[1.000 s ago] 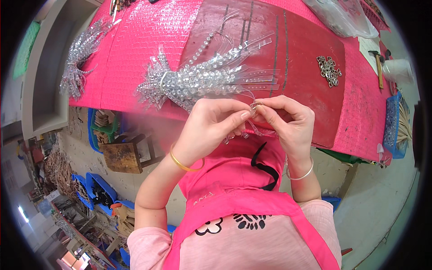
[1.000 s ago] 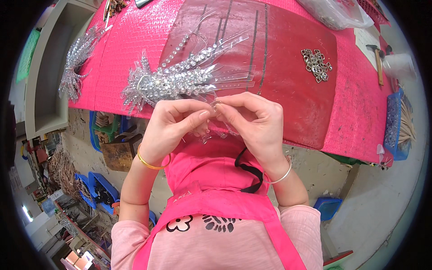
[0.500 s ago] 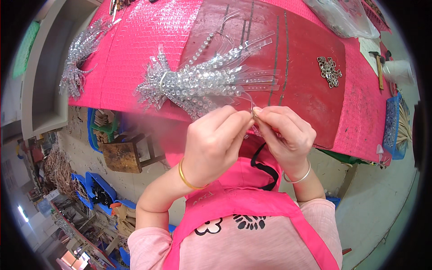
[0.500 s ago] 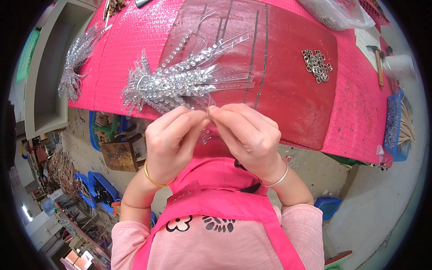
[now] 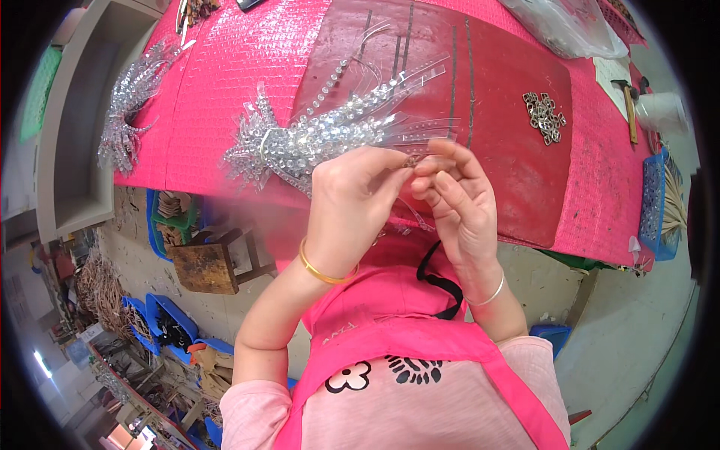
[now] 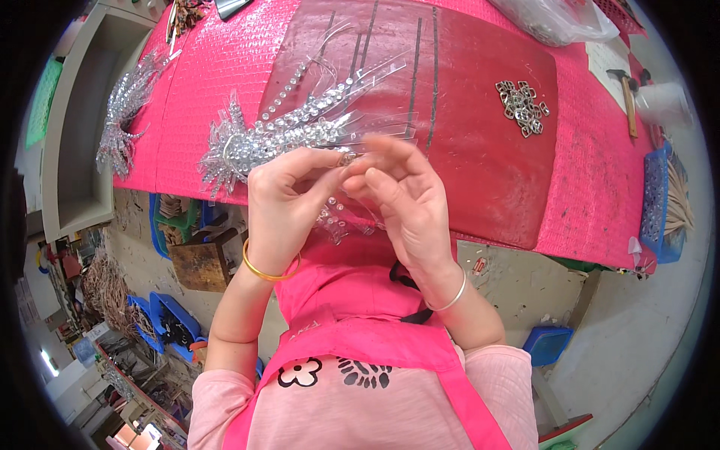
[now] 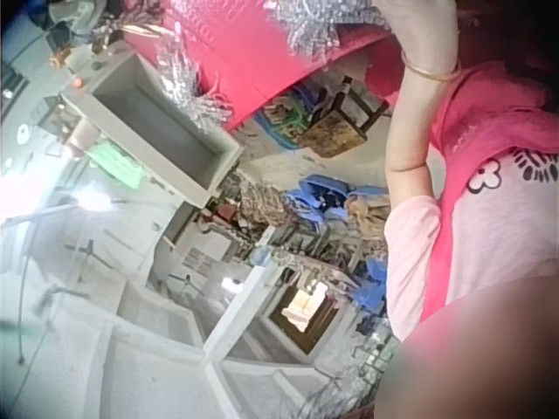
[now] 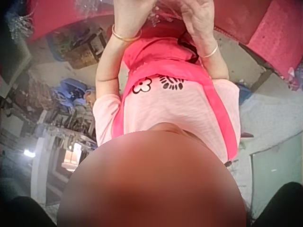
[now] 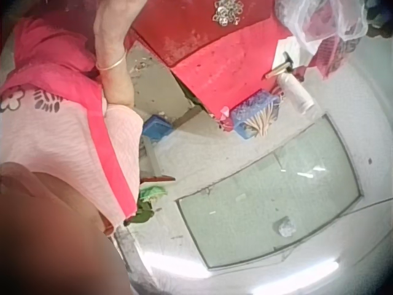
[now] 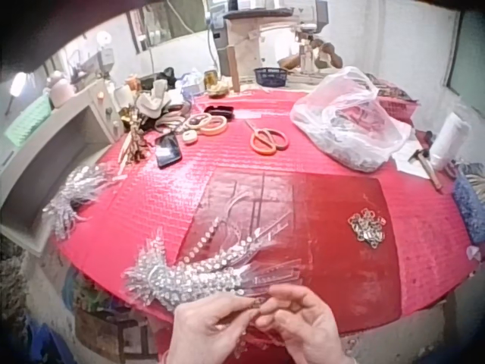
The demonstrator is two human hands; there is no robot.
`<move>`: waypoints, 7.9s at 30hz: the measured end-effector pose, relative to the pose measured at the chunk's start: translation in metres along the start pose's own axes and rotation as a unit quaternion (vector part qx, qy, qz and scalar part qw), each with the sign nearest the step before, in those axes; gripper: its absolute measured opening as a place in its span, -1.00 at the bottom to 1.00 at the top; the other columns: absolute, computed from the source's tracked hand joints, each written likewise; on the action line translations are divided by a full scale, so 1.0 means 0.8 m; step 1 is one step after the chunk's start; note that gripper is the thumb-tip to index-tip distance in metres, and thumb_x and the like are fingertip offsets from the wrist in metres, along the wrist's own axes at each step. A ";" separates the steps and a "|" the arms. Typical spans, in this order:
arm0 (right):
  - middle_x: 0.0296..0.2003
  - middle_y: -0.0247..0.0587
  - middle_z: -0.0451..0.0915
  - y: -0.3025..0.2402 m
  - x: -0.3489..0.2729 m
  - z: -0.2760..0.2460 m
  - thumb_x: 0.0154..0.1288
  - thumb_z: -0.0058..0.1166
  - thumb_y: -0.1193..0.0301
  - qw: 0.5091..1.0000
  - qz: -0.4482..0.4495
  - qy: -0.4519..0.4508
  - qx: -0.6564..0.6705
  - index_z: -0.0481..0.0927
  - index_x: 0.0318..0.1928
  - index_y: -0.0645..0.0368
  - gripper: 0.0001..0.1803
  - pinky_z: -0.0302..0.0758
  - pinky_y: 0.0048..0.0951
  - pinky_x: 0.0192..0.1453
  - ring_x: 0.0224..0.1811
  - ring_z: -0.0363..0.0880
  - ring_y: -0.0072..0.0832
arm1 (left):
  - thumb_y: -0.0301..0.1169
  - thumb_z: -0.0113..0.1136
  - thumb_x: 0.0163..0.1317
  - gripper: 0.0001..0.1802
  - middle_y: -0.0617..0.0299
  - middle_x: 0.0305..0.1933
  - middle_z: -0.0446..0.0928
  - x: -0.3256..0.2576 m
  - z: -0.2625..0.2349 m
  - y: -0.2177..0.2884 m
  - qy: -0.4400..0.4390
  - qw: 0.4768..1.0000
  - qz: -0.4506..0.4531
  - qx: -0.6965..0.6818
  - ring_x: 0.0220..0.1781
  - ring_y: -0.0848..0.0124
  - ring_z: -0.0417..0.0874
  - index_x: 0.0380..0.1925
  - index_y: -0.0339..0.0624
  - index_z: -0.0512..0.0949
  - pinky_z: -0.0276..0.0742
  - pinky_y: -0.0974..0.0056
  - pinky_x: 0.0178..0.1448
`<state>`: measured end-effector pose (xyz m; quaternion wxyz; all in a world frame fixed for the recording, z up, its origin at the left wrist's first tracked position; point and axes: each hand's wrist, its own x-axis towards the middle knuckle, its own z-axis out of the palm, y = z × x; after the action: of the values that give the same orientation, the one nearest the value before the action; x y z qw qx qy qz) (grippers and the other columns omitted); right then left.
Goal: The recorder is threading beads onto silver tinsel stems to create decorative shoe ornaments.
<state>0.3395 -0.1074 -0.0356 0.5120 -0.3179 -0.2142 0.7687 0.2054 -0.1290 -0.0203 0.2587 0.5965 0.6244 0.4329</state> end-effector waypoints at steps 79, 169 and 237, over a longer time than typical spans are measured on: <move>-0.41 -0.35 0.49 -0.111 -0.011 -0.144 0.11 0.10 0.58 0.782 -0.192 0.130 -0.578 0.55 -0.30 0.30 -0.88 0.38 -0.66 -0.39 -0.39 0.44 -0.69 | -0.54 0.20 0.04 -0.85 0.20 -0.56 0.56 0.052 0.014 -0.007 -0.251 0.963 0.042 -0.091 -0.60 0.60 0.46 -0.34 -0.29 0.60 0.36 0.44 -0.49; -0.40 -0.27 0.58 -0.017 0.004 -0.020 0.12 0.08 0.64 0.948 -0.044 -0.076 -0.305 0.57 -0.29 0.37 -0.88 0.49 -0.63 -0.27 -0.35 0.58 -0.57 | -0.49 0.01 0.23 -0.79 0.19 -0.48 0.55 -0.013 -0.019 -0.006 -0.190 0.900 -0.217 -0.328 -0.47 0.55 0.54 -0.25 -0.44 0.52 0.49 0.47 -0.37; -0.38 -0.32 0.42 -0.024 0.048 -0.038 -0.03 0.14 0.53 0.597 -0.261 -0.063 -0.756 0.50 -0.40 0.13 -0.87 0.26 -0.35 -0.21 -0.25 0.38 -0.35 | -0.49 0.23 -0.05 -0.82 0.16 -0.28 0.49 -0.032 -0.025 -0.028 -0.229 0.954 0.161 0.107 -0.23 0.27 0.53 -0.37 -0.20 0.55 0.46 0.23 -0.19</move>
<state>0.3633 -0.0646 -0.0547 0.2527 -0.4725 -0.8241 0.1836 0.1810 -0.1565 -0.0349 0.2561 0.7966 0.4863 0.2515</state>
